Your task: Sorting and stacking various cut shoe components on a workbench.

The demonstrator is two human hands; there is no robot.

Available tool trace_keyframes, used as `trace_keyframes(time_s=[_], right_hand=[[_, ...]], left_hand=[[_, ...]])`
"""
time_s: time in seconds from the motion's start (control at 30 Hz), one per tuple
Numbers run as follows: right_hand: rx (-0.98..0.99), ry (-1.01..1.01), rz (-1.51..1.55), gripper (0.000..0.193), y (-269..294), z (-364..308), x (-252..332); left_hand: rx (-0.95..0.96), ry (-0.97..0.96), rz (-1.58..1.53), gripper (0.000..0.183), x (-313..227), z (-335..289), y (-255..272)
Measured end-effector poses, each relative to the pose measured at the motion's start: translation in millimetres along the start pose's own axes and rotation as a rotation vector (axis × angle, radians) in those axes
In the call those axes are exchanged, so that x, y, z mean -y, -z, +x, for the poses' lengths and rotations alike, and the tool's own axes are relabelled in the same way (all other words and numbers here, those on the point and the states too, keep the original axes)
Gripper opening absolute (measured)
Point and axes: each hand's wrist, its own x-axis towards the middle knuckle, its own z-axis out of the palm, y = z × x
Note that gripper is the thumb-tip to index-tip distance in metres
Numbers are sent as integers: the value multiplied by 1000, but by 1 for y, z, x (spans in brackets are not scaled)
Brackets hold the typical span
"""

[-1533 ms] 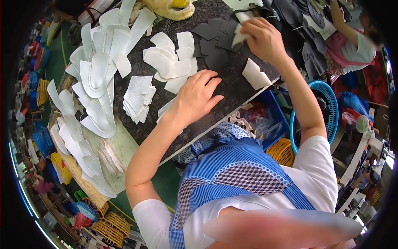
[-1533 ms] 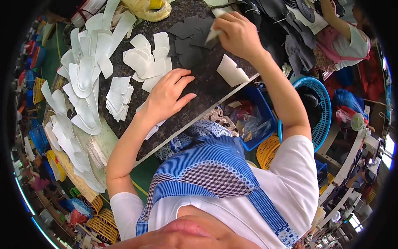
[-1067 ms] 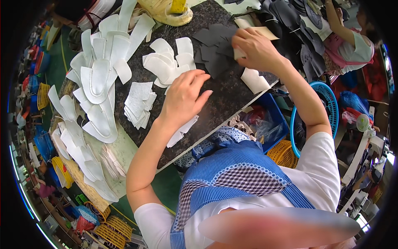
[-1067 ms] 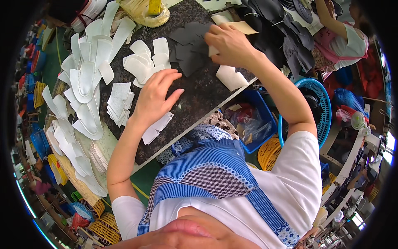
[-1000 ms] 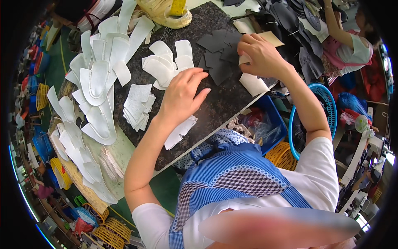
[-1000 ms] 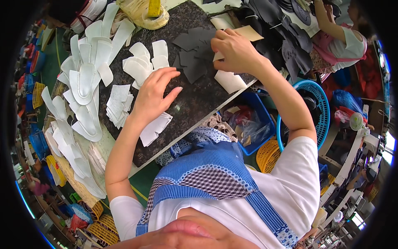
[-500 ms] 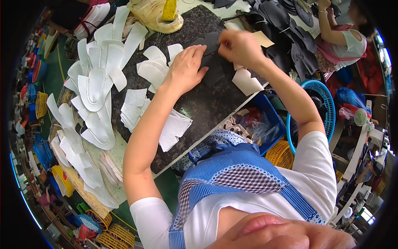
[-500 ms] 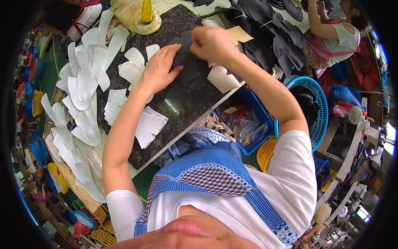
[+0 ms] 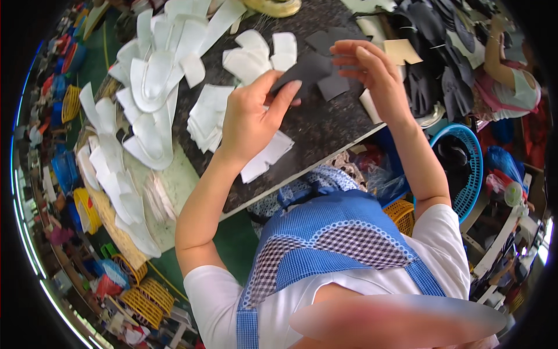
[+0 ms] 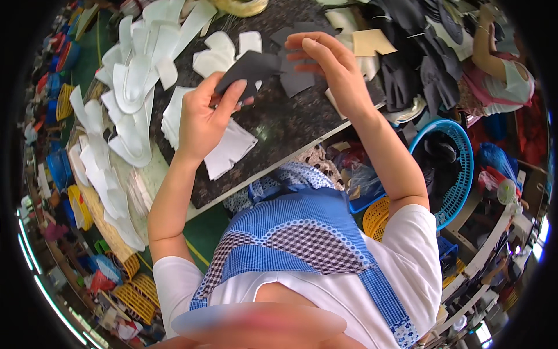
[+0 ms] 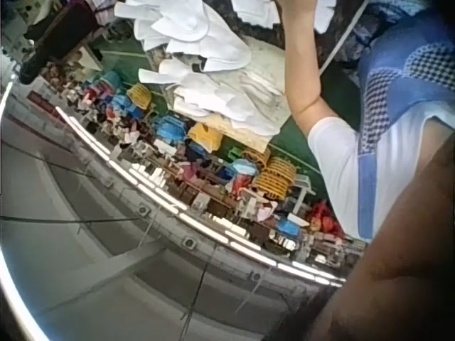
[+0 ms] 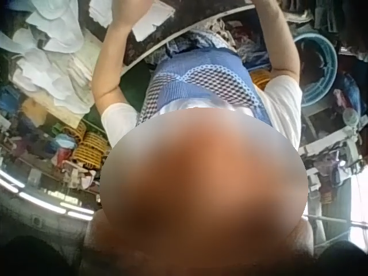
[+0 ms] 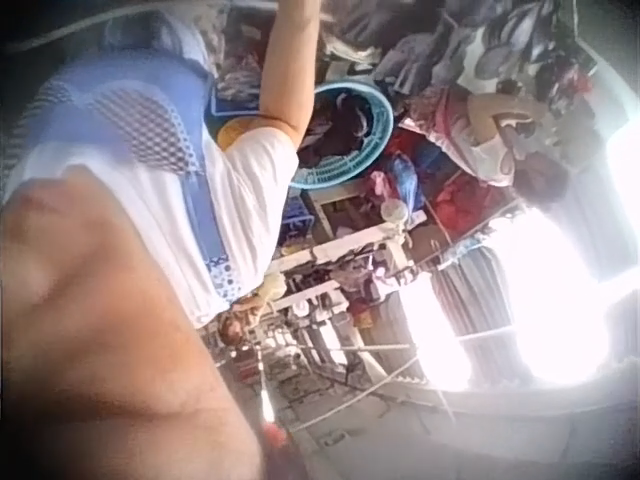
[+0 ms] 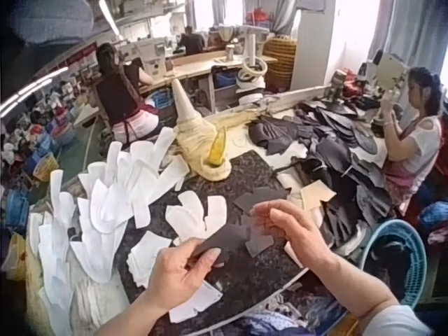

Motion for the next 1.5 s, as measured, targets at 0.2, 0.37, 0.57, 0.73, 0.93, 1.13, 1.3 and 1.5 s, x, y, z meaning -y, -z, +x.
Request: trace_keyframes(time_s=[0.2,0.37,0.57,0.73,0.93,1.13,1.3,1.5], right_hand=[[780,-516,-228,26,-37,-56,14],[802,-709,-110,28,-56,-70,2],[627,-381,-510,26,-93,-30,-12],[574,-406,-498,27,-93,-35,-19],[522,-383,-481,25,-93,-40,-28],[459,-33,-851,28,-84,-46,-30],[-161,-49,-607,20,22,-46,-8],[-109,145,-1247,34,63,-78,-13]], left_hand=[[338,342,35,21,-4,-115,23],[184,458,-46,29,3,-161,30],[-165,625,-168,33,23,-126,48],[-141,673,-145,36,35,-128,43],[-150,718,-149,39,33,-123,42],[-139,669,150,44,31,-117,44],[-407,440,138,22,53,-166,64],[-386,259,-107,13,28,-150,69]])
